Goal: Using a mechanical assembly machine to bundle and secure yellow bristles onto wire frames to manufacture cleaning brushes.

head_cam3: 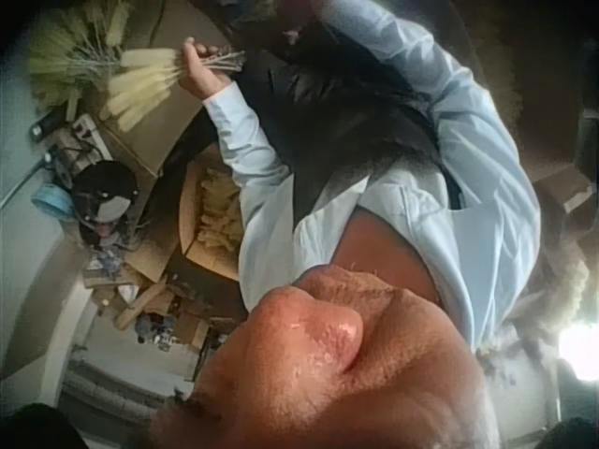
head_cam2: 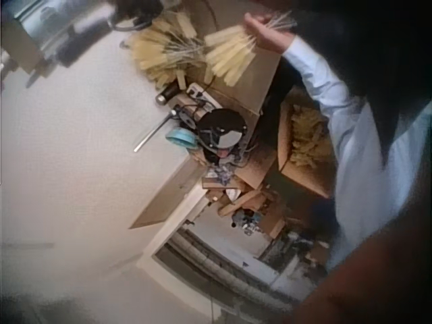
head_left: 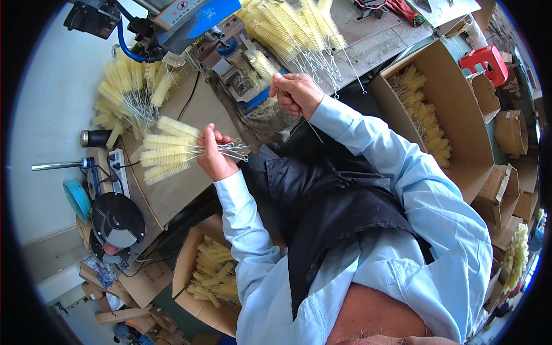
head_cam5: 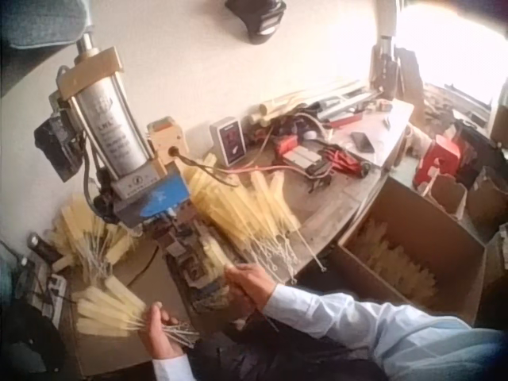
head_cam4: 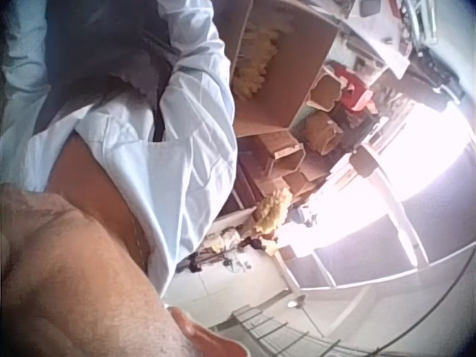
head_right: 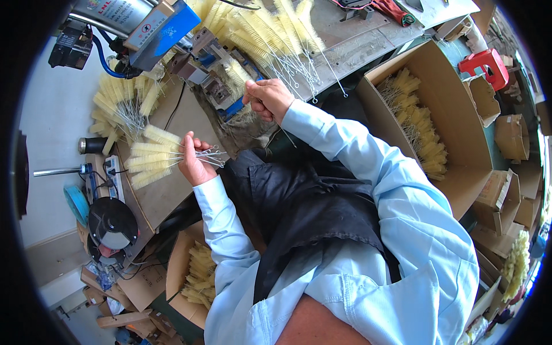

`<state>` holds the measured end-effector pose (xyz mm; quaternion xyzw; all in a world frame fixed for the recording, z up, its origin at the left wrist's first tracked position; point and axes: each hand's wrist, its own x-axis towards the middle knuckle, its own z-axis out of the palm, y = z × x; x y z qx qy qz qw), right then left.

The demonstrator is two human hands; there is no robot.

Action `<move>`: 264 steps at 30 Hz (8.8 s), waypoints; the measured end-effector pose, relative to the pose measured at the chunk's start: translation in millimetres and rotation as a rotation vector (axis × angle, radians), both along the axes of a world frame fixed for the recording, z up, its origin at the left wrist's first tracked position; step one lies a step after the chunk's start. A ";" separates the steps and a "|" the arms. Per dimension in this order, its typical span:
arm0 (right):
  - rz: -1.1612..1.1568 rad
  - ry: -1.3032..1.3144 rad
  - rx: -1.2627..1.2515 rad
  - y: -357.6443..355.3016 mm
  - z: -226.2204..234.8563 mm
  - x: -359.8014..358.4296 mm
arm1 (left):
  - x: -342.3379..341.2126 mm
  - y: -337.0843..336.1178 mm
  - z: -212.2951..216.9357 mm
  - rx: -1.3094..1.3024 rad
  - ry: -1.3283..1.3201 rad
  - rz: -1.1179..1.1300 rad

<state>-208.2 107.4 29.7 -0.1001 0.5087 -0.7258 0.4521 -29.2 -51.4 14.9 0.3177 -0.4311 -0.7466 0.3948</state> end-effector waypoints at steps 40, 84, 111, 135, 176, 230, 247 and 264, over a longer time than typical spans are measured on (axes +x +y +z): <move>-0.040 0.238 0.144 -19.2 7.1 -6.2 | 7.4 -24.2 -27.1 -0.176 -0.103 0.123; -0.232 1.455 0.543 1.7 -0.5 -2.3 | -4.9 -4.5 -20.9 -0.093 -0.043 0.075; 0.093 1.592 0.759 -16.5 17.3 -29.2 | 6.1 -19.3 -31.3 -0.057 0.039 0.028; -0.017 1.535 0.679 -16.3 11.7 -26.7 | 7.5 -19.1 -34.8 -0.118 0.012 0.019; -0.095 0.926 0.379 5.5 21.9 -2.6 | 7.3 -15.0 -31.4 -0.107 0.016 0.070; -0.284 0.165 -0.140 -30.2 17.1 52.0 | 21.1 107.0 7.7 -0.039 -0.018 -0.158; -0.077 -0.021 0.026 -46.0 7.0 41.5 | 22.8 11.5 -10.7 -0.234 -0.109 0.361; 0.126 -0.433 0.024 -60.9 56.4 16.5 | 9.3 -11.3 -40.4 -0.303 -0.153 0.260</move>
